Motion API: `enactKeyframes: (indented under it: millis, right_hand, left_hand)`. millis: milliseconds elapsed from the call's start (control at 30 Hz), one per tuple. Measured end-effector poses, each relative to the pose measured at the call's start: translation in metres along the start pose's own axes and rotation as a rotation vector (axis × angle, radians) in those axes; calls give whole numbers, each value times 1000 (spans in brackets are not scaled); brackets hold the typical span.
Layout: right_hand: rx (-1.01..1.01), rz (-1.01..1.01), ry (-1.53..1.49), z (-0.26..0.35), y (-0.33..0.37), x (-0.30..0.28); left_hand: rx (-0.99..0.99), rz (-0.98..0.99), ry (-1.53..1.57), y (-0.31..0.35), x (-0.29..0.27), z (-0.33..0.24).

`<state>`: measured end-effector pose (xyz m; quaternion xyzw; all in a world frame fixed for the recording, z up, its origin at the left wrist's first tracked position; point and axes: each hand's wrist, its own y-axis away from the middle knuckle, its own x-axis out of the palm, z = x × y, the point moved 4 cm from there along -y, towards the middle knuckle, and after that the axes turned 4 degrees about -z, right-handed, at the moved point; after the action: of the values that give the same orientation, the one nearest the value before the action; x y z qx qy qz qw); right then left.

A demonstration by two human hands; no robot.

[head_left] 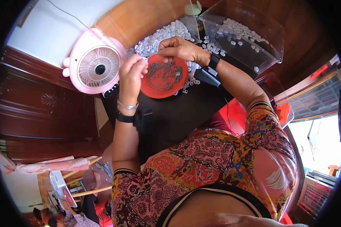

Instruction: Inspecting and sorting small circular white plastic components on a work table.

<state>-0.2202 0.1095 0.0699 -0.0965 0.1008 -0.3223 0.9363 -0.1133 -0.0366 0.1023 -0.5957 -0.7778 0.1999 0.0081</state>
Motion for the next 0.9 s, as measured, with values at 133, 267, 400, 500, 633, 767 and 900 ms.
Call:
enactKeyframes:
  millis: [133, 267, 400, 500, 633, 767, 900]
  right_hand:
    - [38, -47, -39, -16, -2, 1]
    - [107, -45, -65, -35, 3, 4]
    - [146, -14, -8, -45, 4, 7]
    - [134, 3, 25, -54, 1, 5]
    - [124, 19, 38, -56, 1, 6]
    - [27, -43, 99, -48, 0, 7]
    - [-131, -157, -59, -39, 3, 11]
  left_hand:
    - [86, 94, -3, -10, 17, 30]
    - [169, 164, -28, -13, 31, 46]
    - [218, 220, -78, -10, 38, 61]
    - [59, 252, 83, -13, 40, 73]
    - [-126, 246, 280, -12, 39, 84]
    - [-261, 158, 543, -13, 32, 88]
    - [-239, 174, 607, -14, 28, 85]
